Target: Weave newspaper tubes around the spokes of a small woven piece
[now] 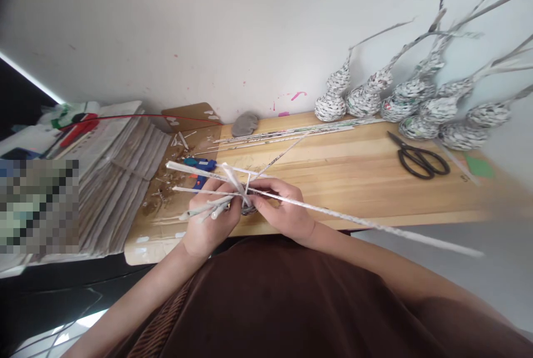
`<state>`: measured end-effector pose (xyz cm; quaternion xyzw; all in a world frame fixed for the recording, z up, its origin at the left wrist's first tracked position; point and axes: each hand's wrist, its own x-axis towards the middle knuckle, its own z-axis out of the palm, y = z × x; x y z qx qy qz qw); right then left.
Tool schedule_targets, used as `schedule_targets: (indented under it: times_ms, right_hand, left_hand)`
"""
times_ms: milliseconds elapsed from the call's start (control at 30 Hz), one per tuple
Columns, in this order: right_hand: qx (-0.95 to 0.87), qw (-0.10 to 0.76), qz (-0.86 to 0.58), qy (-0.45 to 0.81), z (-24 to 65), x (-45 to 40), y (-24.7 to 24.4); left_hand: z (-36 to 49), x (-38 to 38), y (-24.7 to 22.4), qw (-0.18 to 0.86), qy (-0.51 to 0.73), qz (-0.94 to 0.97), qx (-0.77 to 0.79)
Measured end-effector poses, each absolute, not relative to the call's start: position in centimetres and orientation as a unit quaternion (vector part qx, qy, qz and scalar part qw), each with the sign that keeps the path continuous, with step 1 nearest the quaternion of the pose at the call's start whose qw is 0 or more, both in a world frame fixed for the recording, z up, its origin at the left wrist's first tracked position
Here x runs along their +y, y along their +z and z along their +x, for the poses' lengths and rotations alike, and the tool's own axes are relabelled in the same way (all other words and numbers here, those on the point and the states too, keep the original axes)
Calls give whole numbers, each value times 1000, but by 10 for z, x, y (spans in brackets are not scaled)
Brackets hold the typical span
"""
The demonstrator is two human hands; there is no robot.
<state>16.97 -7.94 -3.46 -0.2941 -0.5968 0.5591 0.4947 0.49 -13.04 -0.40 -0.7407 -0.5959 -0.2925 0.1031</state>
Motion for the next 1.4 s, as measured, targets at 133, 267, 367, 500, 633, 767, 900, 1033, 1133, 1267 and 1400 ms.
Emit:
schedule_targets:
  times_ms: [133, 267, 367, 500, 633, 767, 900, 1033, 1133, 1267, 1400]
  right_hand:
    - [-569, 507, -302, 573, 167, -79, -35]
    - [-536, 510, -289, 608, 164, -75, -40]
    - [-524, 504, -284, 625, 164, -73, -42]
    - [-527, 489, -292, 631, 165, -72, -42]
    - [-495, 480, -280, 668, 163, -72, -40]
    - [-493, 469, -270, 681, 161, -73, -38]
    - [-495, 463, -255, 690, 162, -73, -35]
    - [-500, 455, -260, 689, 163, -73, -32]
    - [-509, 453, -266, 682, 162, -73, -32]
    - [-502, 438, -257, 700, 161, -73, -30]
    - [-512, 416, -264, 703, 163, -76, -24]
  left_hand:
    - [7, -129, -4, 104, -301, -741, -591]
    - [11, -128, 1, 92, -324, -740, -583]
    - [6, -129, 9, 9, -358, -743, -565]
    - [-20, -135, 24, -166, -371, -753, -517]
    - [-45, -136, 37, -277, -283, -790, -468]
    - [-47, -126, 37, -238, -311, -782, -485]
    - [-41, -118, 36, -226, -304, -789, -484]
    - [-41, -116, 45, -238, -270, -798, -483]
    - [-41, -115, 52, -279, -227, -814, -457]
    - [-39, -110, 56, -267, -184, -825, -463]
    - [-41, -110, 55, -241, -186, -833, -462]
